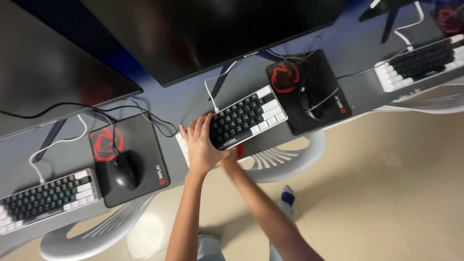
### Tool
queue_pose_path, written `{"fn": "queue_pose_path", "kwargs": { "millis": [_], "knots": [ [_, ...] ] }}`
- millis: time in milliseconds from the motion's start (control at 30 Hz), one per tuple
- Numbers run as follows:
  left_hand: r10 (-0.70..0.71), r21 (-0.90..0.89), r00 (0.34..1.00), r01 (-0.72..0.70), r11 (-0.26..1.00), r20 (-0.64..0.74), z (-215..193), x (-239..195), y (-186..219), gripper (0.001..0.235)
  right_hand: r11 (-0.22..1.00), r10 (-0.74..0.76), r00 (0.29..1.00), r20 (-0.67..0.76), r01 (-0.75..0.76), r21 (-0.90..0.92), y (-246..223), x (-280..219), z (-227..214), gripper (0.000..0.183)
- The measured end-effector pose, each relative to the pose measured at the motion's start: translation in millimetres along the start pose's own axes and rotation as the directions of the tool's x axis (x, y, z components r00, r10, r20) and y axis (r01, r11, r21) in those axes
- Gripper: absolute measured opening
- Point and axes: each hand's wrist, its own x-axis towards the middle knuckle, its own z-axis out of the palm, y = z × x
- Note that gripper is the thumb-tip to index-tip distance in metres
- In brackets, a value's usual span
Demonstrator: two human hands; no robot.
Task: The person cleans a row of computer desks using a red cloth. They systematically wipe the desk surface, mousepads, and keyboards at each station, moving the mousepads and keyboards aside to clean underneath them before returning them to their original positions.
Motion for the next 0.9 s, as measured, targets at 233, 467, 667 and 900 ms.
{"fn": "queue_pose_path", "kwargs": {
  "millis": [233,467,667,900],
  "knots": [
    [0.025,0.058,0.992,-0.032,0.998,0.124,30,13,10,0.118,0.989,-0.129,0.992,0.018,0.13,-0.069,-40,-60,-45,0.06],
    [0.037,0.1,0.985,-0.055,0.993,0.17,40,7,1,0.117,0.985,-0.077,0.994,-0.074,0.087,0.151,-27,-95,-170,0.047],
    [0.035,0.134,0.988,-0.055,0.989,0.15,59,0,-5,0.111,0.931,0.152,0.988,-0.02,-0.137,0.338,-31,-79,-239,0.042],
    [0.101,0.139,0.988,-0.117,0.983,0.115,72,0,-19,0.09,0.907,0.179,0.984,-0.004,-0.164,0.389,-48,-57,-247,0.043]
  ]
}}
